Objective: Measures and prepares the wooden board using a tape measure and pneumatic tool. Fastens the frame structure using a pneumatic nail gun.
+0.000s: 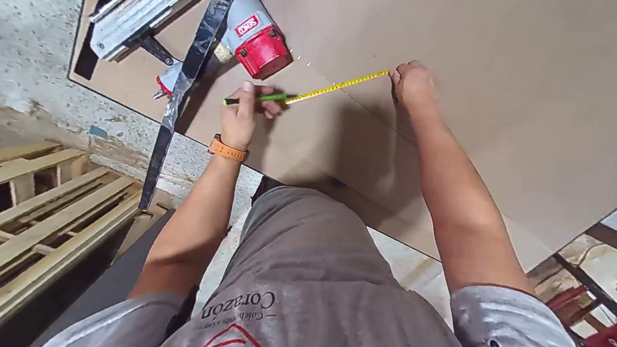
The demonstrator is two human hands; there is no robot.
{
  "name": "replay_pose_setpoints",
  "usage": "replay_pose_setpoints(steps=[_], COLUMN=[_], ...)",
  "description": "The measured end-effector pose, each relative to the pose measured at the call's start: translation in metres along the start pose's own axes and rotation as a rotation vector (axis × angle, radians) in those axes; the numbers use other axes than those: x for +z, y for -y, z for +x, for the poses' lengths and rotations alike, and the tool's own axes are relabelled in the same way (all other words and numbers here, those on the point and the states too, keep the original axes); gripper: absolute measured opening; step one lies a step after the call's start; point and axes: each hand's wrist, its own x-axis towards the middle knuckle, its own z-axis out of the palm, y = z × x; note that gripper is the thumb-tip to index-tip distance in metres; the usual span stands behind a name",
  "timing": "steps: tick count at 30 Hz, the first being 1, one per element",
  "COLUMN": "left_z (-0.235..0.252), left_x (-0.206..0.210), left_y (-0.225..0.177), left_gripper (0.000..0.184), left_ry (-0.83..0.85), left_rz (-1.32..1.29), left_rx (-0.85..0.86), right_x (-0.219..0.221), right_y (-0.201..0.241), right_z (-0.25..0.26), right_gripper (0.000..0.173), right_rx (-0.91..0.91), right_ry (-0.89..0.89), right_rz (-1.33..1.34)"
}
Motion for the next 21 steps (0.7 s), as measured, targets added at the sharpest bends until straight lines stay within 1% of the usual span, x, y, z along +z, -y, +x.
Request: replay_pose_setpoints(steps=[1,2,3,5,8,10,11,15,17,21], left_z=[0.003,0.006,0.009,0.017,0.024,0.027,0.029,0.033,0.028,0.030], left_x=[0.010,0.020,0.031,0.050,0.069,0.076,0.078,0.082,0.085,0.089], left_y=[0.003,0.007,0.009,0.018,0.031,0.038,0.040,0.049,0.044,0.051], left_gripper=[0.044,0.031,0.025,0.023,0.012,0.022,0.022,0.016,0.014,0.017], left_ry=[0.027,0.018,-0.012,-0.053,0.016,0.095,0.099,0.024,-0.011,-0.038], left_rz=[0.003,0.033,0.102,0.179,0.058,-0.016,0.028,0.229,0.279,0.327], left_rx=[0.026,0.033,0.021,0.007,-0.011,-0.027,-0.032,0.007,-0.027,-0.008], right_x=[0.000,0.001,0.001,0.000,0.002,0.000,-0.001,0.000,0.001,0.002], right_y=[0.001,0.001,0.001,0.002,0.000,0.002,0.002,0.002,0.001,0.001], right_z=[0.000,-0.001,-0.001,0.001,0.001,0.000,0.001,0.002,0.003,0.003], right_gripper=[0.049,0.049,0.049,0.050,0.051,0.051,0.050,0.049,0.049,0.049], right_rx=[-0.001,-0.002,-0.002,-0.003,-0.003,0.004,0.006,0.007,-0.008,-0.001], right_ry=[-0.010,-0.016,-0.019,-0.017,-0.001,0.007,0.007,0.005,0.002,-0.005], right_rz=[0.002,0.005,0.006,0.000,-0.006,-0.007,-0.006,0.003,0.015,0.003])
